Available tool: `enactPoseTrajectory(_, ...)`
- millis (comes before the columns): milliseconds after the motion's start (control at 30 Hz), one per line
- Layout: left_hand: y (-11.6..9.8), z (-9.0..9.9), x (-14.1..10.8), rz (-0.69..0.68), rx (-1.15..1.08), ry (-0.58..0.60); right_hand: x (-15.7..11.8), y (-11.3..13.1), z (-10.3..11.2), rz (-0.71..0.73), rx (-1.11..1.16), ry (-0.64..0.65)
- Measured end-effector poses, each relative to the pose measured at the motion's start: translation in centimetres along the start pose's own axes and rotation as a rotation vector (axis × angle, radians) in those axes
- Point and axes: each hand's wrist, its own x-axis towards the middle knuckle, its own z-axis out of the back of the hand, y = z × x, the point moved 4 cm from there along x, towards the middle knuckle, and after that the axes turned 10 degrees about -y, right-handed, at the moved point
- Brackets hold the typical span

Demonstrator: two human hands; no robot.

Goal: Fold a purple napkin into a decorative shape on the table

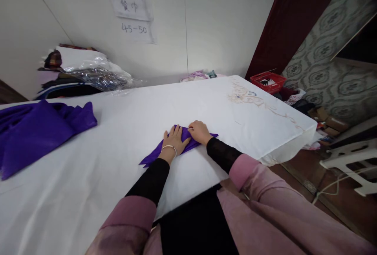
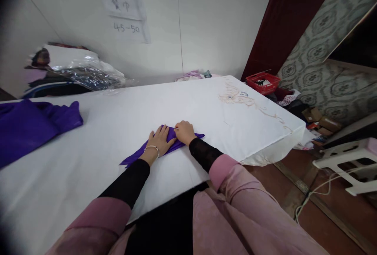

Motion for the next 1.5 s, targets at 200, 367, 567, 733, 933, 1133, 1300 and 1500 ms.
enactPoseTrajectory(200,0.1,-0.2,0.1,-0.006,0.008,-0.016,-0.9,-2.0,-0.9,-0.038,0.024,-0.012)
enactPoseTrajectory(367,0.0,-0.3,0.0,-0.011,-0.006,-0.024,-2.7,-6.7,1.2,-0.096,0.100,-0.019)
enactPoseTrajectory(567,-0.1,0.1,0.0,-0.021,-0.011,-0.025,-4.9,-11.1,3.8,-0.123,0.412,0.037)
enactPoseTrajectory(733,-0.1,0.2,0.0,-0.018,-0.014,-0.021,-6.3,-12.4,4.9,-0.109,0.647,0.060)
enactPoseTrajectory(933,0.0,0.2,0.0,-0.014,-0.016,-0.007,-5.8,-11.7,4.5,0.005,0.492,-0.039)
enactPoseTrajectory(1133,0.0,0.3,-0.1,-0.015,-0.023,-0.018,-5.5,-11.2,4.5,0.152,0.394,-0.075)
enactPoseTrajectory(1300,0.2,0.1,-0.2,-0.027,-0.039,-0.032,-5.8,-11.2,4.4,0.157,0.304,-0.120)
enactPoseTrajectory(1500,0.4,-0.1,-0.3,-0.048,-0.039,-0.050,-6.1,-10.7,4.7,0.171,0.125,-0.131)
